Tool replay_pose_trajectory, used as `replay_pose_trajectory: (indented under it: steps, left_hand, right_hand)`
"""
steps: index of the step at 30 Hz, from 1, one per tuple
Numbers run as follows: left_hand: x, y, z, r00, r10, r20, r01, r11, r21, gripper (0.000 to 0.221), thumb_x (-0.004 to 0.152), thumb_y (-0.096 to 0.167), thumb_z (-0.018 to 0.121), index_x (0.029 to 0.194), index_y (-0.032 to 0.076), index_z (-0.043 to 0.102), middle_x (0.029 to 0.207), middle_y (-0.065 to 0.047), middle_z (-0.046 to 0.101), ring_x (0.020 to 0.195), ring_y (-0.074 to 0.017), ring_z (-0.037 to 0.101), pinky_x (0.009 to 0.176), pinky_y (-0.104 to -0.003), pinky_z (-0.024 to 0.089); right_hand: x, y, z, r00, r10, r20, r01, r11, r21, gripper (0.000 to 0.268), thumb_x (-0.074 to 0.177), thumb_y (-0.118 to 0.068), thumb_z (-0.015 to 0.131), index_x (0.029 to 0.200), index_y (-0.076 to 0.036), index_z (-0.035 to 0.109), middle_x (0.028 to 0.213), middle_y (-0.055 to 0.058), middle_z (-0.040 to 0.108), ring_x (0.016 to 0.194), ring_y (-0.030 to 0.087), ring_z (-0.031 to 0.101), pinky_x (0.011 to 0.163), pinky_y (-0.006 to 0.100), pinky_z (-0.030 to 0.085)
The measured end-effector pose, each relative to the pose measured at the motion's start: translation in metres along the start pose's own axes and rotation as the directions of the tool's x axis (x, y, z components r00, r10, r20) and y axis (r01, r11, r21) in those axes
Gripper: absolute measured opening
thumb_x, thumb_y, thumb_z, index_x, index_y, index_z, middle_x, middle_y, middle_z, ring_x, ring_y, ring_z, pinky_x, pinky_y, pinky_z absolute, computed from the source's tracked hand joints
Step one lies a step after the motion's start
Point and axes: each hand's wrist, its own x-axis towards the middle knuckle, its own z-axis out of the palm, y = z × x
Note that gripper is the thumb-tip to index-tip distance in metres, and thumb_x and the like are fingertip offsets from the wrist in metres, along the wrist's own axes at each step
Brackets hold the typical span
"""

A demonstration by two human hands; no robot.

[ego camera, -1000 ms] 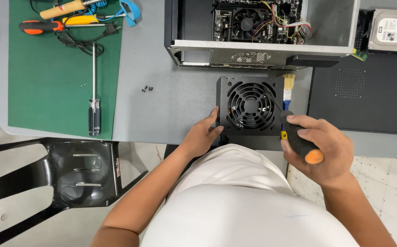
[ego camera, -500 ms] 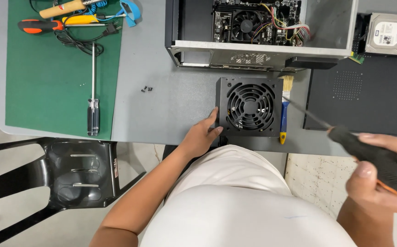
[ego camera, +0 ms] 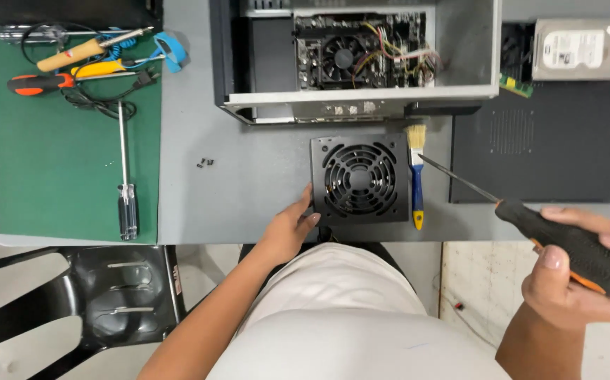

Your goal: Installing and securing a power supply unit and its cooling fan into a computer case using a screwdriver.

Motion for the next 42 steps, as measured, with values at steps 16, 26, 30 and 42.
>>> replay_pose_trajectory:
  steps: [16,26,30,42]
  left_hand:
    - [0.004,0.001,0.000,0.998,-0.045,-0.037,0.047,0.997,0.058,0.064,0.090,0.032,0.045,0.148,0.025,0.017,0.135,-0.004,0.051,0.121,-0.0198,0.050,0.099,-0.029,0.036]
    - [-0.002,0.007,-0.002,0.998,-0.057,0.001,0.057,0.998,0.011,0.062,0.092,0.033,0.041,0.148,0.026,0.014,0.135,-0.013,0.049,0.129,-0.0282,0.041,0.099,-0.033,0.036]
    - [-0.003,0.007,-0.002,1.000,-0.028,0.007,0.029,0.998,-0.048,0.062,0.092,0.031,0.042,0.147,0.025,0.014,0.143,-0.014,0.039,0.124,-0.0231,0.051,0.101,-0.032,0.036]
    - [-0.004,0.004,-0.002,0.999,0.032,-0.009,-0.031,0.999,0.033,0.065,0.095,0.028,0.042,0.151,0.017,0.011,0.068,-0.005,0.044,0.064,-0.0178,0.044,0.063,-0.027,0.037]
  right_hand:
    - [0.010,0.028,0.015,0.991,-0.135,0.013,0.134,0.989,0.064,0.024,0.085,0.001,0.067,0.072,0.000,0.047,0.101,0.018,0.040,0.061,0.042,0.067,0.046,0.035,0.045]
    - [0.026,-0.001,0.042,0.997,0.079,0.023,-0.070,0.966,-0.248,0.035,0.093,-0.002,0.070,0.098,0.010,0.038,0.079,0.020,0.044,0.065,0.032,0.051,0.070,0.040,0.039]
    - [0.039,-0.016,0.054,0.985,0.123,0.124,-0.090,0.967,-0.238,0.039,0.092,-0.005,0.071,0.107,0.013,0.040,0.100,0.024,0.041,0.066,0.029,0.045,0.064,0.040,0.038]
    - [-0.019,0.029,-0.013,0.949,0.290,-0.119,-0.305,0.762,-0.571,0.040,0.117,0.012,0.057,0.079,0.010,0.069,0.071,0.013,0.062,0.059,0.020,0.054,0.057,0.029,0.044]
